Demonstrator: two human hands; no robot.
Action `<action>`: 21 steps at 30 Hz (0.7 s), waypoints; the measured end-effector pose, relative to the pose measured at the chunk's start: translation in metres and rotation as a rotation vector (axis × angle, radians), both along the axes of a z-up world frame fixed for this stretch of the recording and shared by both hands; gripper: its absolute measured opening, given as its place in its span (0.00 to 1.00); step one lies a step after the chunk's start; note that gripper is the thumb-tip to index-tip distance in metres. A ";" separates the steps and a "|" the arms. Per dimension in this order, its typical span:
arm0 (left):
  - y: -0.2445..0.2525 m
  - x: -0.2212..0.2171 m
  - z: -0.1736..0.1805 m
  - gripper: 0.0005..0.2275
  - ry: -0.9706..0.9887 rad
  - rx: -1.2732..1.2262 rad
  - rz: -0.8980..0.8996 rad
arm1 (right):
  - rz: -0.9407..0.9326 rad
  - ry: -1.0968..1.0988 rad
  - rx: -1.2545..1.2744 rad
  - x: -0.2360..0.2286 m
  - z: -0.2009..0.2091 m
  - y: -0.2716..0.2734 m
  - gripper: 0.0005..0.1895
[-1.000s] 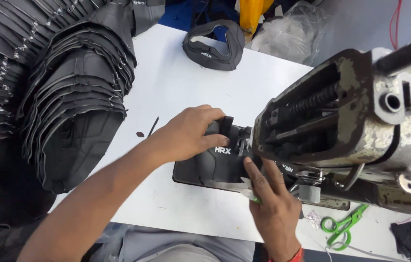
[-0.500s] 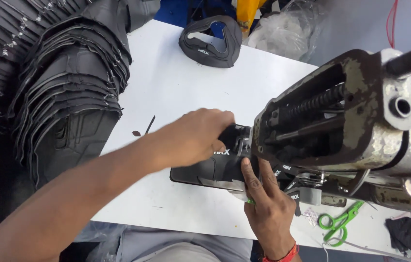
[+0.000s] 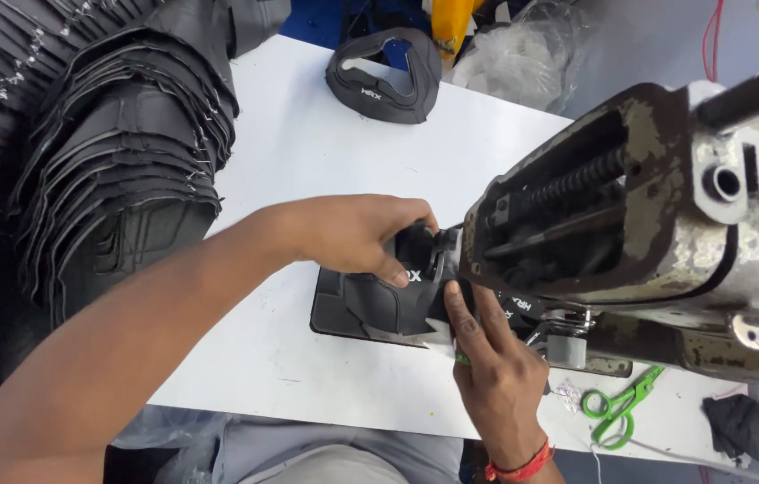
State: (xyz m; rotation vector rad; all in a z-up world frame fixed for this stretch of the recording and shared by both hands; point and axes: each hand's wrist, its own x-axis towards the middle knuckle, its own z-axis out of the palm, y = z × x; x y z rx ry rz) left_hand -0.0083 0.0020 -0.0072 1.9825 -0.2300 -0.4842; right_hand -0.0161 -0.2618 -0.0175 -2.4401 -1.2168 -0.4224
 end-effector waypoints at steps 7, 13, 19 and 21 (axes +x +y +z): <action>-0.025 -0.038 0.013 0.23 0.128 -0.085 0.256 | 0.145 0.064 0.097 0.021 0.002 -0.002 0.30; -0.038 -0.052 -0.007 0.23 0.054 -0.205 0.418 | 0.143 0.121 0.166 0.035 -0.021 -0.012 0.25; -0.039 -0.050 0.002 0.24 0.092 -0.186 0.447 | 0.187 0.087 0.194 0.040 -0.022 -0.008 0.26; -0.045 -0.052 0.007 0.23 0.138 -0.155 0.496 | 0.160 0.066 0.228 0.045 -0.033 -0.011 0.27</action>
